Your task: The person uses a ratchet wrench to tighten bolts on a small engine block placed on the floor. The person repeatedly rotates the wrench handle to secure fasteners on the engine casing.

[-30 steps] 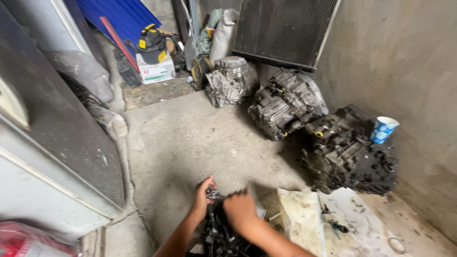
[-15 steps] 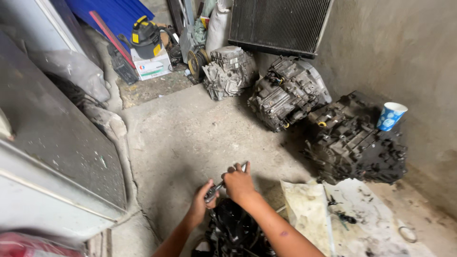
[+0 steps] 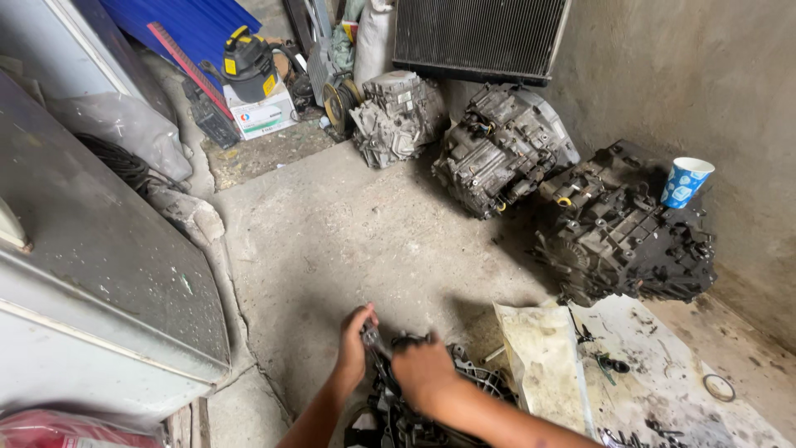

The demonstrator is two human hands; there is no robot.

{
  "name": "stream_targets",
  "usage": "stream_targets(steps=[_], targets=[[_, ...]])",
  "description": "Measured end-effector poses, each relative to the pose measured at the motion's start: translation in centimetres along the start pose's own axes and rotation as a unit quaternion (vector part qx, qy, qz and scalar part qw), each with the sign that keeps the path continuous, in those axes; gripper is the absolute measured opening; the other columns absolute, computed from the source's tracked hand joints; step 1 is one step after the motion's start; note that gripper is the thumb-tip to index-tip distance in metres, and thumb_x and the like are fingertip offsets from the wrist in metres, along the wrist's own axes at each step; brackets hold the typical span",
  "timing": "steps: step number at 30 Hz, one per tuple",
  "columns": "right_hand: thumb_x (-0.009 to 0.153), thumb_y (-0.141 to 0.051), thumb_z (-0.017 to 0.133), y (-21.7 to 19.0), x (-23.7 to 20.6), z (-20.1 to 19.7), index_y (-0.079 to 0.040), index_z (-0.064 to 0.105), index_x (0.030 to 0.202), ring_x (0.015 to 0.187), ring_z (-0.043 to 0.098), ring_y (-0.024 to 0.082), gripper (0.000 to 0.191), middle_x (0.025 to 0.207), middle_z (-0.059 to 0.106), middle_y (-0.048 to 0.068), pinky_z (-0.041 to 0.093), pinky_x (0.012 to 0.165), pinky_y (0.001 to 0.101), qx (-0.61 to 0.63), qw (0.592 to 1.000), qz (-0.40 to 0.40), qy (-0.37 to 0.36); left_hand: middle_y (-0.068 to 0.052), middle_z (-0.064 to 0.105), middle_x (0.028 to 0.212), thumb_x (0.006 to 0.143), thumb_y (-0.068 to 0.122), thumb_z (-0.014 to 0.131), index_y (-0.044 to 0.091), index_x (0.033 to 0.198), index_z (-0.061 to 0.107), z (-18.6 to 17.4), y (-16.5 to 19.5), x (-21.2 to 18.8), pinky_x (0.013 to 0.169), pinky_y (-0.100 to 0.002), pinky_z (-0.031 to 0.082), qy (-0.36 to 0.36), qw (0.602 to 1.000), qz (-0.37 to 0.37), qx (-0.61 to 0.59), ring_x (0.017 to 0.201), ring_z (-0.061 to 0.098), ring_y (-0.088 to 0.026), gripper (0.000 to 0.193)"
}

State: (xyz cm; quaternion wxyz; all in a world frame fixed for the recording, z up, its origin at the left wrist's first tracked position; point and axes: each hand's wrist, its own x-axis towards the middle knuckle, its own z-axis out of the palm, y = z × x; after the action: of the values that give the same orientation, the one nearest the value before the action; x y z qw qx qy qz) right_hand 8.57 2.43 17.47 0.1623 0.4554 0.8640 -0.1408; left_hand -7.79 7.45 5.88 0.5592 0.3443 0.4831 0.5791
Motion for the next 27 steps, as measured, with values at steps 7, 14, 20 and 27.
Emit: stream_targets(steps=[7,14,20,27], targets=[[0.087,-0.014,0.066,0.5,-0.4,-2.0,-0.003,0.077,0.102,0.104,0.073,0.031,0.022,0.109,0.076,0.019,0.055,0.09,0.0444,0.028,0.996,-0.046,-0.064,0.001,0.056,0.064,0.095,0.035,0.06,0.007,0.074,0.061,-0.1,-0.1,-0.6,0.05,-0.027,0.037,-0.043,0.999,-0.032,-0.001,0.052,0.05,-0.01,0.035],[0.085,-0.011,0.07,4.9,8.0,-3.1,-0.014,0.075,0.11,0.143,0.046,0.033,0.026,0.132,0.066,0.01,0.013,0.121,0.0688,0.008,0.99,0.034,0.137,0.003,0.037,0.046,0.101,0.041,0.054,0.006,0.076,0.061,0.0,0.2,0.0,0.043,-0.029,0.024,-0.174,0.982,-0.067,-0.004,0.039,0.03,-0.009,0.044],[0.068,-0.014,0.076,4.5,8.9,-2.1,-0.011,0.074,0.114,0.147,0.037,0.035,0.046,0.141,0.058,0.014,0.009,0.114,0.0727,-0.005,0.966,-0.031,0.258,0.0,0.042,0.047,0.098,0.042,0.054,0.007,0.08,0.061,0.2,0.3,-0.2,0.042,-0.029,0.025,-0.167,0.981,-0.084,-0.054,0.038,0.032,-0.011,0.041],[0.092,-0.013,0.064,1.0,0.0,-0.4,-0.01,0.077,0.105,0.107,0.072,0.032,0.019,0.112,0.075,0.015,0.057,0.093,0.0483,-0.009,0.999,0.044,-0.017,-0.002,0.05,0.052,0.094,0.043,0.062,0.007,0.075,0.06,0.8,-0.1,0.8,0.04,-0.029,0.028,-0.022,0.997,-0.045,-0.062,0.039,0.043,-0.012,0.041]])
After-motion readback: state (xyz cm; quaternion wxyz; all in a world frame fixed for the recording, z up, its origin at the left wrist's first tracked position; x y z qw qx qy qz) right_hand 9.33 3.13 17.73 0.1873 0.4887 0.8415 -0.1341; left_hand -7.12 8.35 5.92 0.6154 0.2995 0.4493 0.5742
